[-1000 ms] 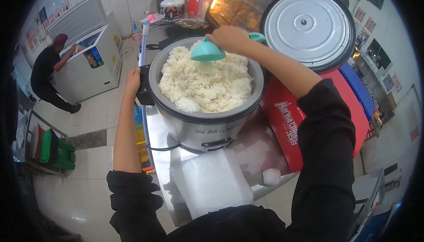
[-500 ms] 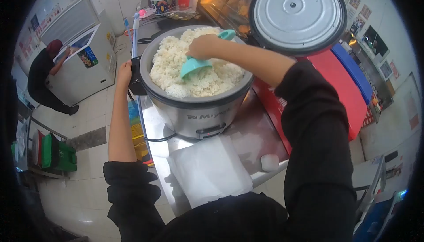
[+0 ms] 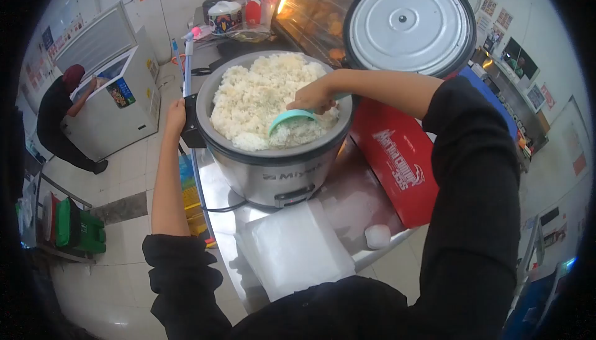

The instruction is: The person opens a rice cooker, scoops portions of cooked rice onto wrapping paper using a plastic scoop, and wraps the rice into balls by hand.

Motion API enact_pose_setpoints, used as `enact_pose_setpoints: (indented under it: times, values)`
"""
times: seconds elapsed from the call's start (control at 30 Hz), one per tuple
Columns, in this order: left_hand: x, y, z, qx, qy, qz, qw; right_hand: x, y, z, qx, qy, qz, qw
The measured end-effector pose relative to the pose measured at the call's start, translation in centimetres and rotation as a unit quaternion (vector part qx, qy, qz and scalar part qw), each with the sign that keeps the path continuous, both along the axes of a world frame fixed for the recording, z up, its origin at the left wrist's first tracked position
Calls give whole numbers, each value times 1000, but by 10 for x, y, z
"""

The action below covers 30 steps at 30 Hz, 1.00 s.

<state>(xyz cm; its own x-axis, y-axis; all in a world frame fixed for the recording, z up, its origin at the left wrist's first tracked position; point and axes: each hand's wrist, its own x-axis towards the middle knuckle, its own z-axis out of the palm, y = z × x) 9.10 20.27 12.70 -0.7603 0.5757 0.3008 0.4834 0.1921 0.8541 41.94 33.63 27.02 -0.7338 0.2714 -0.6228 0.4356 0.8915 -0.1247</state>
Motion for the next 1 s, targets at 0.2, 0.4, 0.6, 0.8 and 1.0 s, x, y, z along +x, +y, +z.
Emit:
enact_pose_setpoints:
  times: [0.2,0.4,0.6,0.8,1.0]
  values:
    - [3,-8,6,-27,18,-25,999,-16,22,14,25,110,-108,988]
    - [3,-7,6,-14,-17,-23,999,20,-36,2,80,326,-207,919]
    - [8,-9,9,-1,-20,-23,1000,2,31,-4,293,249,23,923]
    - [10,-12,12,-8,-33,-28,999,-14,-10,-32,246,173,74,951]
    - [3,-6,1,12,2,-14,1000,10,-28,-15,204,118,119,964]
